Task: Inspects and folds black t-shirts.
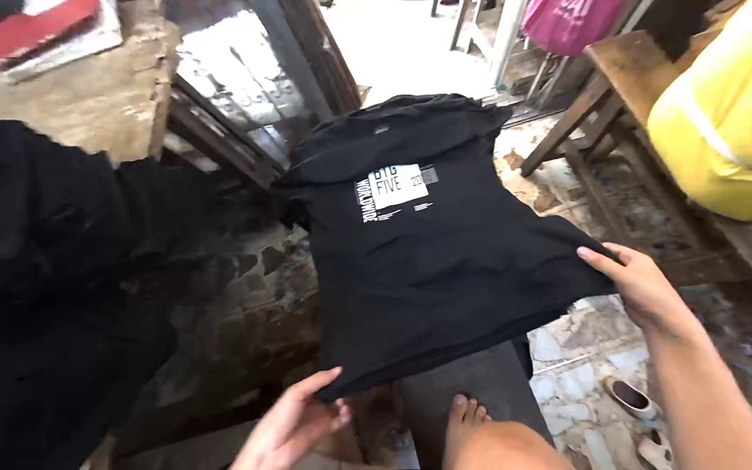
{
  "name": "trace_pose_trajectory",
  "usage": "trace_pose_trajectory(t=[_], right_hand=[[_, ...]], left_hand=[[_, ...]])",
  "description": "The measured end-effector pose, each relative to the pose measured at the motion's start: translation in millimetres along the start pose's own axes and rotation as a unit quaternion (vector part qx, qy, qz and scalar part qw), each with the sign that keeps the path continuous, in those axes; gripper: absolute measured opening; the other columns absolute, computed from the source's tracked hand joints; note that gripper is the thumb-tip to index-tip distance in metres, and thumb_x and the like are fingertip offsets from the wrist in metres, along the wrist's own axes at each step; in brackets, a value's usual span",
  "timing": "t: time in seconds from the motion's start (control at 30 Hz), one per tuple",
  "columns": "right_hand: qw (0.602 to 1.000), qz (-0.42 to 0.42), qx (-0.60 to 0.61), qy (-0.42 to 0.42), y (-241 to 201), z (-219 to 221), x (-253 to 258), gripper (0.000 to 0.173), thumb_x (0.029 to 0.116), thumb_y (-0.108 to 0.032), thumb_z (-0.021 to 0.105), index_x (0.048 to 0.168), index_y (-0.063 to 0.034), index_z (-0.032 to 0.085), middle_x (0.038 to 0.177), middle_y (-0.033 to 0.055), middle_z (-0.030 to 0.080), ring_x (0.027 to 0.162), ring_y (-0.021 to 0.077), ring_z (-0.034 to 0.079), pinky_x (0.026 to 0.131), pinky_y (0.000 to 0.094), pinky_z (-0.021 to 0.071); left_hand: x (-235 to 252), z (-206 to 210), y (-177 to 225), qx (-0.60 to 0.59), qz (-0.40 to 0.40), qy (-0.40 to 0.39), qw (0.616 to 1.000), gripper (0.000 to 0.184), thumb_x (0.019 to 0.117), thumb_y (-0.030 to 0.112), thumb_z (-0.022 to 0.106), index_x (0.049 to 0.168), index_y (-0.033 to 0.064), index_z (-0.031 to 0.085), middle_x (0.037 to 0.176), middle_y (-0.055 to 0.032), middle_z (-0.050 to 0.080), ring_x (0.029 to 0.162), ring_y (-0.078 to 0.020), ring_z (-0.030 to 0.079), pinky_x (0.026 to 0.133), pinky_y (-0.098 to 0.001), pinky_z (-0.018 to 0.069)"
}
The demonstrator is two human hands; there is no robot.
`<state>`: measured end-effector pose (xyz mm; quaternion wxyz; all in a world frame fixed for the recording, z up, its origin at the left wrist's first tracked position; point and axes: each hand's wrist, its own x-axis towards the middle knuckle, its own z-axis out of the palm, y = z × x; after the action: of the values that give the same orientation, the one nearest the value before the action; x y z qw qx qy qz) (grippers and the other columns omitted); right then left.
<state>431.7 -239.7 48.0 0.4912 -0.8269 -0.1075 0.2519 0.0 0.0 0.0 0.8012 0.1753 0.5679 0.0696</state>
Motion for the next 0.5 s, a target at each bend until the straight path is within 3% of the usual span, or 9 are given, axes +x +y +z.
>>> trace_pose_trajectory(t=[0.07, 0.1, 0.17, 0.23, 0.27, 0.33, 0.4, 0.47, 0.5], right_hand=[[0.993, -0.065, 0.070, 0.064, 0, 12, -1, 0.014, 0.1009, -0.020, 0.064, 0.096, -0.0066, 0.063, 0.080, 0.0008, 0.065, 0.071, 0.0077, 0.064, 0.069, 0.0312, 0.0583], [0.990, -0.084, 0.067, 0.088, 5, 20, -4, 0.016, 0.1009, -0.022, 0.064, 0.094, -0.0070, 0.064, 0.080, 0.0001, 0.065, 0.071, 0.0075, 0.064, 0.069, 0.0314, 0.0581], [0.988, -0.081, -0.035, 0.126, 26, 40, -11, 0.031, 0.0982, -0.029, 0.070, 0.097, 0.0022, 0.069, 0.091, 0.0143, 0.068, 0.084, 0.0235, 0.065, 0.079, 0.0480, 0.0541], [0.979, -0.033, -0.169, 0.105, 61, 56, -13, 0.049, 0.0926, -0.042, 0.076, 0.107, 0.0048, 0.073, 0.123, 0.0251, 0.063, 0.116, 0.0400, 0.061, 0.100, 0.0608, 0.0484], [0.971, -0.013, -0.216, 0.105, 80, 64, -13, 0.052, 0.0887, -0.046, 0.078, 0.106, 0.0035, 0.075, 0.129, 0.0263, 0.061, 0.121, 0.0429, 0.058, 0.102, 0.0625, 0.0469], [0.962, 0.036, -0.246, 0.112, 102, 69, -12, 0.055, 0.0864, -0.051, 0.079, 0.101, 0.0021, 0.076, 0.124, 0.0262, 0.064, 0.116, 0.0438, 0.061, 0.099, 0.0632, 0.0481], [0.965, 0.068, -0.227, 0.108, 98, 64, -13, 0.057, 0.0873, -0.050, 0.079, 0.105, 0.0040, 0.074, 0.120, 0.0277, 0.067, 0.112, 0.0457, 0.063, 0.097, 0.0660, 0.0473], [0.970, 0.035, -0.216, 0.107, 85, 58, -17, 0.055, 0.0892, -0.045, 0.079, 0.106, 0.0070, 0.072, 0.119, 0.0299, 0.065, 0.111, 0.0477, 0.062, 0.095, 0.0677, 0.0470], [0.971, 0.003, -0.211, 0.116, 75, 55, -19, 0.053, 0.0900, -0.042, 0.079, 0.106, 0.0081, 0.071, 0.119, 0.0310, 0.064, 0.112, 0.0482, 0.062, 0.096, 0.0676, 0.0468]], left_hand=[[-30, -11, 28, 0.008, 0.100, 0.009, 0.995, 0.022, 0.0993, 0.025, 0.054, 0.110, 0.0086, 0.063, 0.094, -0.0132, 0.071, 0.076, -0.0228, 0.071, 0.068, -0.0400, 0.0620], [-41, -17, 39, 0.002, 0.140, 0.004, 0.990, 0.023, 0.0983, 0.027, 0.054, 0.110, 0.0097, 0.064, 0.098, -0.0135, 0.072, 0.081, -0.0241, 0.072, 0.072, -0.0414, 0.0623], [-53, -22, 52, -0.013, 0.181, -0.010, 0.983, 0.026, 0.0963, 0.030, 0.055, 0.111, 0.0096, 0.064, 0.104, -0.0153, 0.072, 0.090, -0.0277, 0.072, 0.079, -0.0455, 0.0612], [-49, -14, 51, -0.035, 0.190, 0.007, 0.981, 0.028, 0.0933, 0.028, 0.057, 0.113, 0.0079, 0.061, 0.109, -0.0183, 0.070, 0.094, -0.0323, 0.071, 0.080, -0.0508, 0.0601], [-45, -7, 46, -0.036, 0.191, 0.030, 0.981, 0.028, 0.0935, 0.025, 0.055, 0.114, 0.0068, 0.059, 0.108, -0.0190, 0.070, 0.092, -0.0331, 0.071, 0.078, -0.0519, 0.0603], [-31, 8, 32, -0.008, 0.168, 0.075, 0.983, 0.025, 0.0991, 0.022, 0.050, 0.114, 0.0033, 0.058, 0.099, -0.0184, 0.071, 0.080, -0.0293, 0.072, 0.067, -0.0464, 0.0621], [-15, 12, 17, -0.007, 0.070, 0.063, 0.996, 0.028, 0.1050, 0.027, 0.042, 0.108, 0.0055, 0.059, 0.087, -0.0124, 0.068, 0.067, -0.0207, 0.068, 0.057, -0.0348, 0.0598], [-3, 5, 8, -0.010, -0.007, 0.031, 0.999, 0.037, 0.1059, 0.036, 0.037, 0.102, 0.0073, 0.060, 0.077, -0.0084, 0.063, 0.058, -0.0165, 0.063, 0.049, -0.0296, 0.0553], [-3, 4, 8, 0.028, -0.005, 0.046, 0.999, 0.038, 0.1075, 0.038, 0.037, 0.105, 0.0072, 0.060, 0.075, -0.0090, 0.063, 0.056, -0.0174, 0.062, 0.049, -0.0308, 0.0548]])
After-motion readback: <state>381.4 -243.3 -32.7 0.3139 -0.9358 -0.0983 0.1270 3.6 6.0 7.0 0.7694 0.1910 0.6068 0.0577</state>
